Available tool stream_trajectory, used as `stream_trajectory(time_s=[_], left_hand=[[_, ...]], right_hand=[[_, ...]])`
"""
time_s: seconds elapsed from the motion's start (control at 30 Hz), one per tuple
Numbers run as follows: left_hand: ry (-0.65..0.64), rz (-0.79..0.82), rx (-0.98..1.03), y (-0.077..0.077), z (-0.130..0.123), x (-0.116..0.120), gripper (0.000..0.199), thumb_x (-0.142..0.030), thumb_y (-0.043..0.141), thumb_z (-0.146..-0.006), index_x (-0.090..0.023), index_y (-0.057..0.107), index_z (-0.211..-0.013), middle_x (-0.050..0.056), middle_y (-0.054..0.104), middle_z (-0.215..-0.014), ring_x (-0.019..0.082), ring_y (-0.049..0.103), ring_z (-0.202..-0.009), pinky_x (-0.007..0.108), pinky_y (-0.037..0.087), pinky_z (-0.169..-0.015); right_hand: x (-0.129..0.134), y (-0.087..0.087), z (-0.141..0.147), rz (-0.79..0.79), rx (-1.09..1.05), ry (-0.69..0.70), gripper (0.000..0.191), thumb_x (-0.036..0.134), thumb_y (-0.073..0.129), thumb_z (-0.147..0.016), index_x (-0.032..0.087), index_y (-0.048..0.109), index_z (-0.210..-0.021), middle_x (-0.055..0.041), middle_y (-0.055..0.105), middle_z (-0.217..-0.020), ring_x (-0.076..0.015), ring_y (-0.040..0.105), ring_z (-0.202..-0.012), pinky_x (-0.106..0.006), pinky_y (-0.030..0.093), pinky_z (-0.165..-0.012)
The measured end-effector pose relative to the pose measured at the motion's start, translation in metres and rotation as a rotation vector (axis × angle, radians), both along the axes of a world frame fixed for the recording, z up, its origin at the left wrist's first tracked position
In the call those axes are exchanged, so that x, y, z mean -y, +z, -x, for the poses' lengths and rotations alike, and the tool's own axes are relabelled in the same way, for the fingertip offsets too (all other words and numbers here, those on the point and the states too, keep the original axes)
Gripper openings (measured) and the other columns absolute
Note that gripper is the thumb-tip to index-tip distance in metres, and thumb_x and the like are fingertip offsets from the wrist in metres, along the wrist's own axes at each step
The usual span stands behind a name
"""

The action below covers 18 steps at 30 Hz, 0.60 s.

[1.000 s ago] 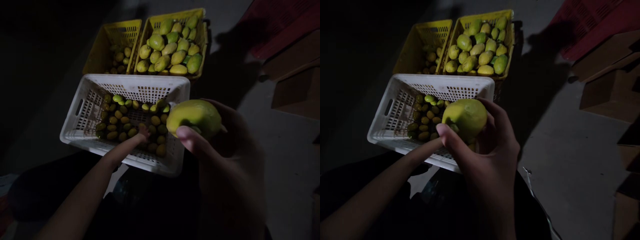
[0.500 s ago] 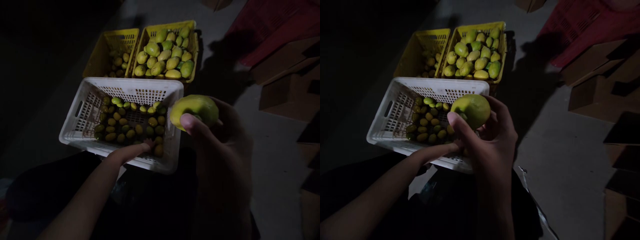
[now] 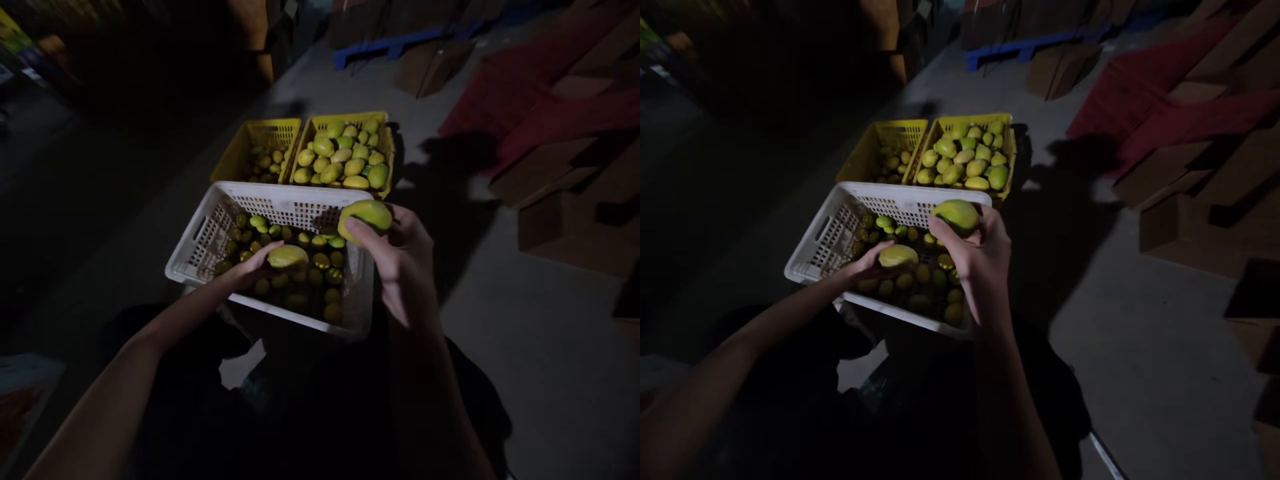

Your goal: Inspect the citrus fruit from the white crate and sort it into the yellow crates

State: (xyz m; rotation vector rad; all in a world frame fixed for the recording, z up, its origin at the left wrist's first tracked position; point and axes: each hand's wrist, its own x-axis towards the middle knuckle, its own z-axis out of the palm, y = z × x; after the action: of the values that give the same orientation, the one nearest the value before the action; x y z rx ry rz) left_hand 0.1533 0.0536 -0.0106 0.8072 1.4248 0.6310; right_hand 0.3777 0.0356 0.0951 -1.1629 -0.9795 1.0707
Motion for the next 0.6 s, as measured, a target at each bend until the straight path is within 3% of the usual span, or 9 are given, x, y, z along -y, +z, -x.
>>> stream_trajectory(time_s=[0.1, 0.2, 0.3, 0.4, 0.5, 0.6], left_hand=[[0.204, 0.046, 0.338, 0.033, 0.020, 0.011, 0.045, -0.052, 0.044, -0.093, -0.012, 0.064, -0.089, 0.006, 0.066, -0.071, 0.014, 0.060, -0.059, 0.024, 0.051, -0.058], [0.263, 0.014, 0.513, 0.057, 0.024, 0.027, 0.041, -0.051, 0.049, -0.091, -0.013, 0.064, -0.085, 0.004, 0.062, -0.060, 0.010, 0.052, -0.046, 0.021, 0.047, -0.049], [0.333, -0.009, 0.550, 0.065, 0.015, 0.039, 0.032, -0.041, 0.053, -0.092, -0.011, 0.064, -0.085, 0.001, 0.058, -0.055, 0.007, 0.046, -0.039, 0.020, 0.045, -0.045], [0.402, -0.055, 0.712, 0.068, 0.002, 0.041, 0.028, -0.039, 0.057, -0.091, -0.012, 0.062, -0.088, -0.001, 0.058, -0.059, 0.005, 0.044, -0.039, 0.017, 0.043, -0.042], [0.451, -0.116, 0.881, 0.073, -0.004, 0.034, 0.031, -0.043, 0.059, -0.090, -0.013, 0.061, -0.092, 0.000, 0.060, -0.067, 0.004, 0.045, -0.044, 0.015, 0.043, -0.043], [0.495, -0.151, 0.947, 0.081, -0.002, 0.024, 0.037, -0.051, 0.057, -0.090, -0.014, 0.061, -0.092, 0.001, 0.058, -0.068, 0.005, 0.045, -0.048, 0.015, 0.043, -0.045]], right_hand=[[0.005, -0.014, 0.018, -0.012, 0.087, 0.019, 0.051, 0.041, 0.083, -0.057, 0.021, 0.061, -0.098, -0.0022, 0.069, -0.092, -0.0223, 0.067, -0.087, -0.041, 0.056, -0.080], [0.013, -0.028, 0.040, -0.007, 0.119, 0.091, 0.064, 0.043, 0.084, -0.052, 0.021, 0.054, -0.104, -0.0023, 0.068, -0.092, -0.0212, 0.067, -0.083, -0.038, 0.057, -0.076], [0.019, -0.038, 0.055, -0.029, 0.213, 0.059, 0.070, 0.043, 0.084, -0.051, 0.022, 0.047, -0.106, -0.0026, 0.066, -0.091, -0.0201, 0.066, -0.078, -0.037, 0.056, -0.072], [0.021, -0.040, 0.057, -0.060, 0.191, 0.032, 0.063, 0.044, 0.083, -0.052, 0.024, 0.046, -0.100, -0.0007, 0.065, -0.089, -0.0197, 0.066, -0.077, -0.037, 0.056, -0.073], [0.022, -0.033, 0.052, -0.075, 0.054, 0.123, 0.052, 0.041, 0.082, -0.055, 0.026, 0.051, -0.094, 0.0012, 0.065, -0.086, -0.0194, 0.065, -0.080, -0.036, 0.055, -0.078], [0.024, -0.025, 0.049, -0.043, -0.099, 0.277, 0.034, 0.042, 0.073, -0.068, 0.027, 0.058, -0.096, -0.0002, 0.068, -0.095, -0.0206, 0.066, -0.088, -0.037, 0.055, -0.080]])
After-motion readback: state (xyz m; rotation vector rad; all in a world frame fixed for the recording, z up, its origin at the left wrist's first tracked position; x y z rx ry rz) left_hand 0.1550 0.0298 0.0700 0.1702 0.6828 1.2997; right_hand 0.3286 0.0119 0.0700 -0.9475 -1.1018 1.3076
